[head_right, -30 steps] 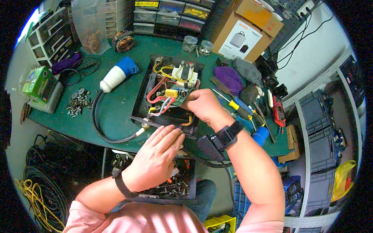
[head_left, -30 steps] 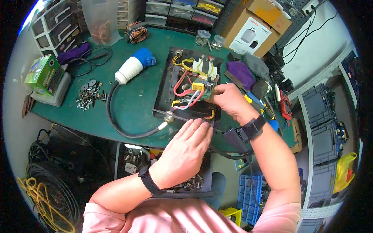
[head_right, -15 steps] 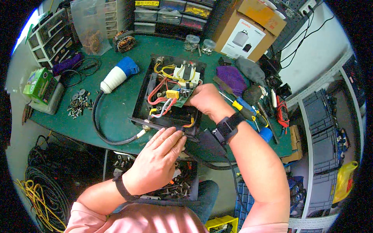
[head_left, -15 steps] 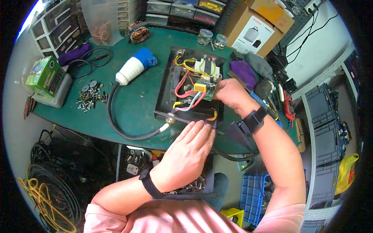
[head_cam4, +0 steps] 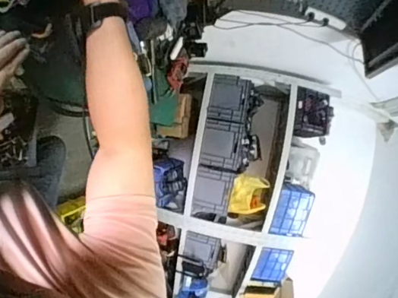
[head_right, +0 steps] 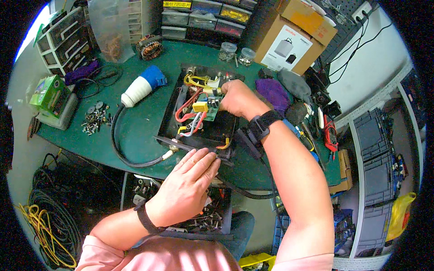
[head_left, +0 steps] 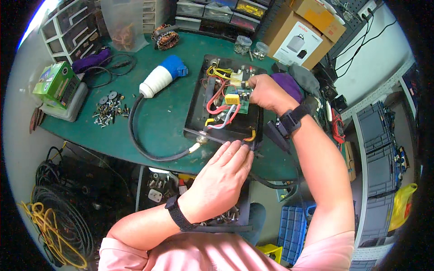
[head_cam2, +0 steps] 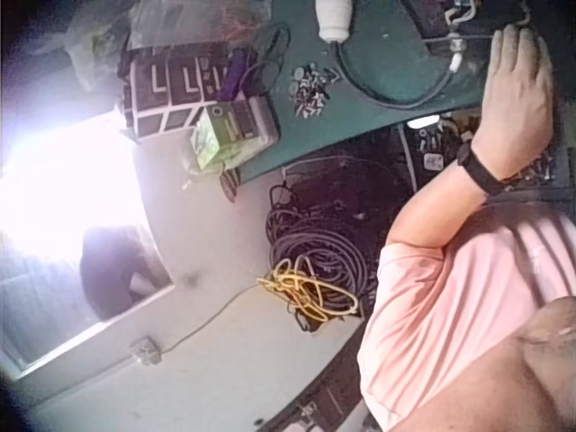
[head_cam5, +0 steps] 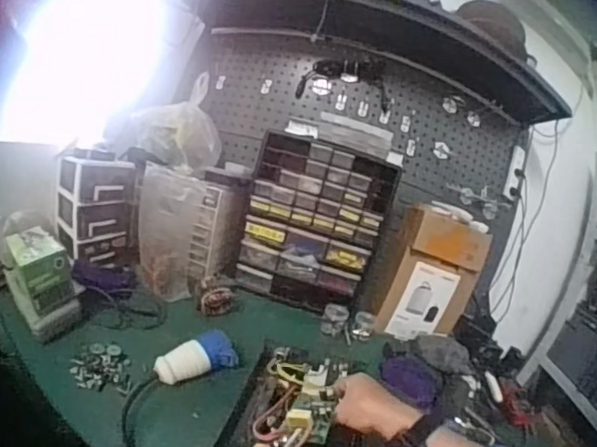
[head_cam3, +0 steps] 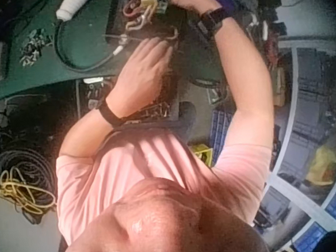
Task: The person works on an open electronic control box, using a wrench to tighten a terminal on a circuit board. They search through a drawer for tools and components, then use a screwdriver to adjust a fitting on the device's casing.
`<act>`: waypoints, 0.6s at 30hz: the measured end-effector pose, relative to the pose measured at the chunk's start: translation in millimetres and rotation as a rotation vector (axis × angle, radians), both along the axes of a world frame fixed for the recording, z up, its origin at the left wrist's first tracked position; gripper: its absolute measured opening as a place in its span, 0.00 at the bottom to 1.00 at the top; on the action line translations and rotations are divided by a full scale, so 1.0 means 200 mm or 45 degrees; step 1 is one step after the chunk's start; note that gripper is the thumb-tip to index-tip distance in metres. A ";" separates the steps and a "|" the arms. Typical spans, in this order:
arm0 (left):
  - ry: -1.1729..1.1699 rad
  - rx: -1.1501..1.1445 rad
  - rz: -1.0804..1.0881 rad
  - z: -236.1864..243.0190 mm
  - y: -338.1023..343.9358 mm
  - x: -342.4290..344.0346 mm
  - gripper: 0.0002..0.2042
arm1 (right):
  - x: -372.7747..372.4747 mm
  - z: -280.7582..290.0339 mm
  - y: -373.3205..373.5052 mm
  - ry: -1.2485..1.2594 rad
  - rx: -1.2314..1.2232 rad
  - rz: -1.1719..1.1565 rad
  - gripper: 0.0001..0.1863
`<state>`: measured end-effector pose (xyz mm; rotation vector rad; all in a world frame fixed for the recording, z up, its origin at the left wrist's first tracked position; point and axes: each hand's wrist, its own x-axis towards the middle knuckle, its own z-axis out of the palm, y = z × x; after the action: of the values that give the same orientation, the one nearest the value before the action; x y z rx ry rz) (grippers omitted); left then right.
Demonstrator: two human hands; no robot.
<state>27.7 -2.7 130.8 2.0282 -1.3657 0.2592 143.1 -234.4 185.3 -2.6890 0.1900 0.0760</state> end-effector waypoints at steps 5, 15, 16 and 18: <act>0.002 -0.003 -0.002 0.00 0.00 0.00 0.37 | 0.04 -0.01 -0.03 0.074 0.004 0.016 0.16; 0.033 0.012 0.000 0.00 0.01 0.00 0.35 | -0.19 0.09 0.09 0.124 0.244 -0.056 0.15; 0.028 0.011 0.002 0.00 0.00 0.00 0.35 | -0.21 0.09 0.09 0.135 0.309 -0.085 0.15; 0.017 0.012 0.010 0.00 0.00 0.00 0.35 | -0.22 0.05 0.07 0.134 0.384 -0.110 0.16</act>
<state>27.9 -2.6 130.0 2.0399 -1.3528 0.2428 100.1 -221.2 195.5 -2.3751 0.3012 0.2036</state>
